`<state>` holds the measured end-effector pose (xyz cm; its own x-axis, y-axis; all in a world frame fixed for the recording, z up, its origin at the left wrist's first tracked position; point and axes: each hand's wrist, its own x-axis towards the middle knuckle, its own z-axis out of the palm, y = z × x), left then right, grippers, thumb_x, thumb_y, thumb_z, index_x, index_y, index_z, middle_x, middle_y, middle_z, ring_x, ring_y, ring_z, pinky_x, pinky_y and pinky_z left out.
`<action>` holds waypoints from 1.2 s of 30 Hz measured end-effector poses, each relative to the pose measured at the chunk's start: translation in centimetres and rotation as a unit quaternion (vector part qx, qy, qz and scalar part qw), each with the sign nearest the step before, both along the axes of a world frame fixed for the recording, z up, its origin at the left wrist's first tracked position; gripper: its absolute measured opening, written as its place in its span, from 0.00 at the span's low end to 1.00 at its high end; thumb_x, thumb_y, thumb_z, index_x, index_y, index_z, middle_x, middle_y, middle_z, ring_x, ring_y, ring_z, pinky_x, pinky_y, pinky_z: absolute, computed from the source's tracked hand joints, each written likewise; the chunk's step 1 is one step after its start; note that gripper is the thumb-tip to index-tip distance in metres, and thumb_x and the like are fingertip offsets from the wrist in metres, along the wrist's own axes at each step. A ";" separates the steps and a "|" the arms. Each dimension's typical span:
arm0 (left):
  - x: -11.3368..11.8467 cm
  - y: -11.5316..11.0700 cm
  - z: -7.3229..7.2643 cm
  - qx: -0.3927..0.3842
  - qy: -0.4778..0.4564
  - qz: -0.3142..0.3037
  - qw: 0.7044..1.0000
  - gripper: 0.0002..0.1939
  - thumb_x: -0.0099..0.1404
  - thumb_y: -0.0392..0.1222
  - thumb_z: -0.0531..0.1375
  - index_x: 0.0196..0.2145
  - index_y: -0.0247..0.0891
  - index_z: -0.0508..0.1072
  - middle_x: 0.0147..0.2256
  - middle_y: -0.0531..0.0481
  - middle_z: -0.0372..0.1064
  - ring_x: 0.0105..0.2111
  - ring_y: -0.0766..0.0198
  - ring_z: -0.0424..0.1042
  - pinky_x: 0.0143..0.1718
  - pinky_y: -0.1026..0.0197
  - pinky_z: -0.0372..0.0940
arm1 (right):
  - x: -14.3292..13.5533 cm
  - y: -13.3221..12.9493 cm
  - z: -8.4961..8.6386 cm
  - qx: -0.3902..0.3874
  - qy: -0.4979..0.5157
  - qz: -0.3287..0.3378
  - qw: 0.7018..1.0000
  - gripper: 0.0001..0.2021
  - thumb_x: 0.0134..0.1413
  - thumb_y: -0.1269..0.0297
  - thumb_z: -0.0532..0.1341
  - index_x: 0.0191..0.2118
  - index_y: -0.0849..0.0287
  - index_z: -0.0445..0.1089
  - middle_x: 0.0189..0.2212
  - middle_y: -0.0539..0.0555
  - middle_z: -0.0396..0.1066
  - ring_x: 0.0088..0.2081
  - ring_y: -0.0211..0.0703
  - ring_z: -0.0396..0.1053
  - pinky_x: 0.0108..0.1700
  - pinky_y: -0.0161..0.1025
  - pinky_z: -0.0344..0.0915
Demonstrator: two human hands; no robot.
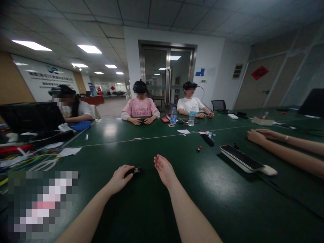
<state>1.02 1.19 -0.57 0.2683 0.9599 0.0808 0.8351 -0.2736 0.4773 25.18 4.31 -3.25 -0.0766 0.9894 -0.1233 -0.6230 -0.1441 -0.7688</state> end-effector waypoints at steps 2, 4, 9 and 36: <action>-0.1 0.0 -0.1 0.001 -0.004 -0.002 1.000 0.20 0.64 0.46 0.51 0.53 0.45 0.64 0.51 0.49 0.62 0.52 0.55 0.59 0.53 0.51 0.52 | 0.0 0.0 0.0 -0.001 0.000 0.001 1.000 0.14 0.50 0.60 0.62 0.44 0.55 0.69 0.45 0.54 0.72 0.48 0.43 0.69 0.50 0.40 0.66; 0.0 0.0 -0.1 -0.001 -0.005 -0.002 1.000 0.20 0.64 0.46 0.51 0.53 0.45 0.63 0.51 0.49 0.61 0.52 0.55 0.59 0.53 0.52 0.53 | 0.0 0.0 0.1 -0.002 0.002 0.002 1.000 0.14 0.50 0.60 0.62 0.44 0.55 0.69 0.44 0.53 0.72 0.48 0.44 0.68 0.50 0.40 0.66; 0.3 -0.3 0.6 0.000 0.006 0.000 1.000 0.20 0.63 0.44 0.51 0.52 0.43 0.65 0.51 0.48 0.62 0.52 0.55 0.59 0.53 0.53 0.53 | -0.1 0.0 0.1 -0.005 0.006 0.000 1.000 0.13 0.50 0.61 0.61 0.43 0.55 0.69 0.44 0.53 0.72 0.48 0.44 0.68 0.50 0.39 0.66; 0.3 -0.4 0.7 -0.007 -0.001 0.000 1.000 0.20 0.63 0.45 0.51 0.53 0.43 0.64 0.52 0.48 0.62 0.52 0.55 0.59 0.53 0.52 0.53 | 0.0 0.2 -0.1 0.000 -0.004 0.002 1.000 0.12 0.51 0.62 0.61 0.43 0.54 0.69 0.44 0.53 0.72 0.48 0.43 0.69 0.51 0.41 0.66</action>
<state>1.34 0.81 0.13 0.2676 0.9611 0.0685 0.8346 -0.2667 0.4820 25.22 4.47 -3.32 -0.0796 0.9892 -0.1231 -0.6163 -0.1460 -0.7739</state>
